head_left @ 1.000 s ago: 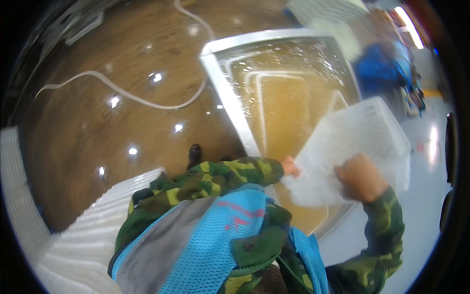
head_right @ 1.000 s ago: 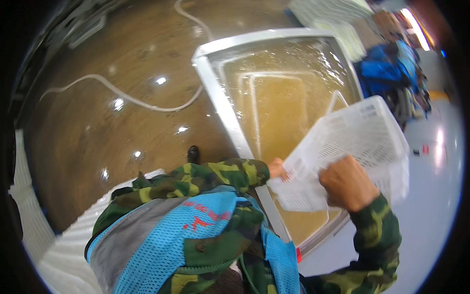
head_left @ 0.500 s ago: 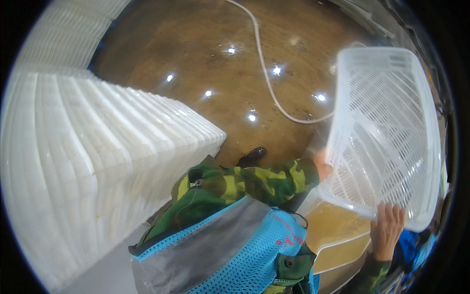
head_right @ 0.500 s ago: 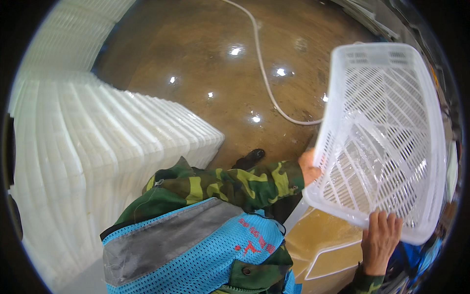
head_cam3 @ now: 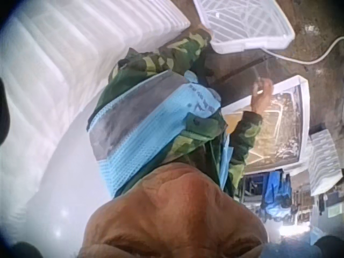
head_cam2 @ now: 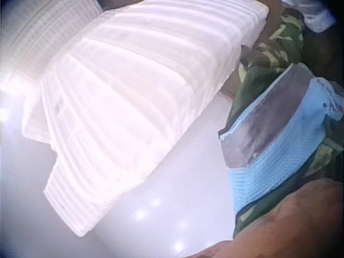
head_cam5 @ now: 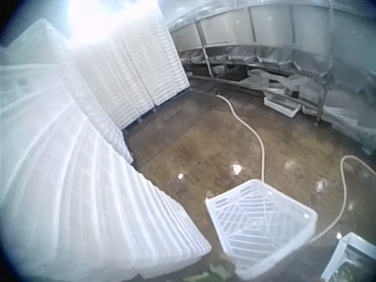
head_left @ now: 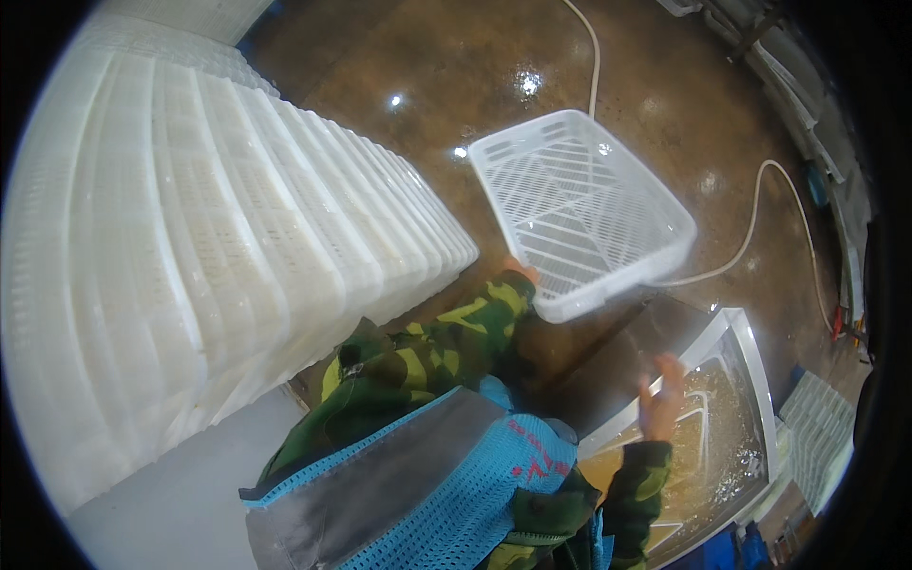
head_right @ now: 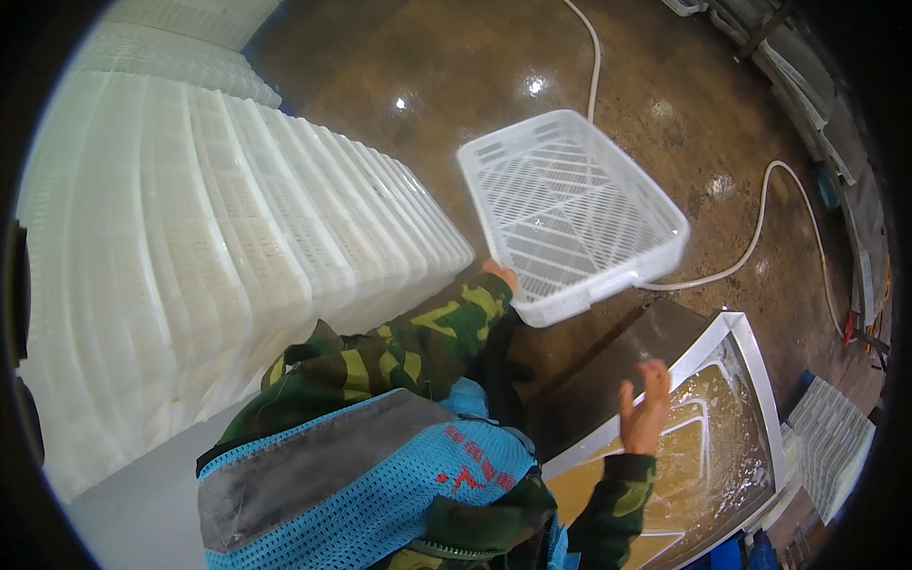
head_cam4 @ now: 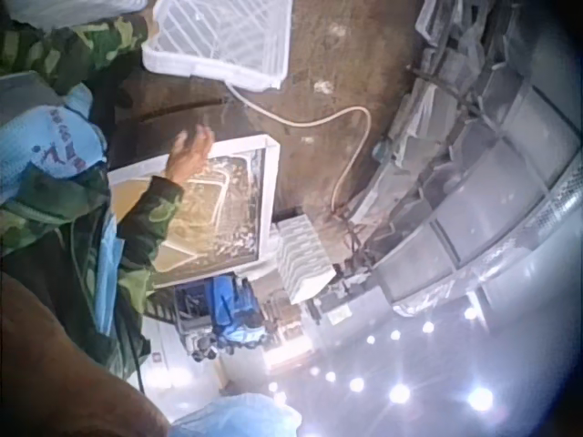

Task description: The person repeatedly dips white plastic baskets into a large water tank, scrubs them with a yellow sponge, and stacks the cleaned baskets on the floor. The process is repeated for multiple baskets throughout the clip.

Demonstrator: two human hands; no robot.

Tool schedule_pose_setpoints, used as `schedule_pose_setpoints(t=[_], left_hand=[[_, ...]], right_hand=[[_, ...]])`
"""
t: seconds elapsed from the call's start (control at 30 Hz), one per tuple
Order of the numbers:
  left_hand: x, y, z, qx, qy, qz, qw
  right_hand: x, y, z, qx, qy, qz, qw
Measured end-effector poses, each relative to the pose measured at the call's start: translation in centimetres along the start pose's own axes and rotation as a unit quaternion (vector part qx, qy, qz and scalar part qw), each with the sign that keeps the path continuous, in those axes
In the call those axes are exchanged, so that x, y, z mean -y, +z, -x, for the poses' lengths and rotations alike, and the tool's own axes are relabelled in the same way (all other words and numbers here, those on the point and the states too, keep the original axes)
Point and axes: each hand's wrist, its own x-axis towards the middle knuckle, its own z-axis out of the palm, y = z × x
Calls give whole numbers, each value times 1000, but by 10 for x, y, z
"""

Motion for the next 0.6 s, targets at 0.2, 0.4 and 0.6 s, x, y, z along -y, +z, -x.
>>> schedule_pose_setpoints(t=[0.2, 0.4, 0.6], left_hand=[[20, -4, -62, -53, -113, -89, 988], [48, 12, -130, -178, -180, -131, 958], [79, -7, -128, -105, -181, -38, 977]], right_hand=[[-33, 42, 112, 120, 129, -75, 982], [-58, 47, 181, 152, 262, -124, 945], [-86, 56, 244, 114, 333, -144, 925]])
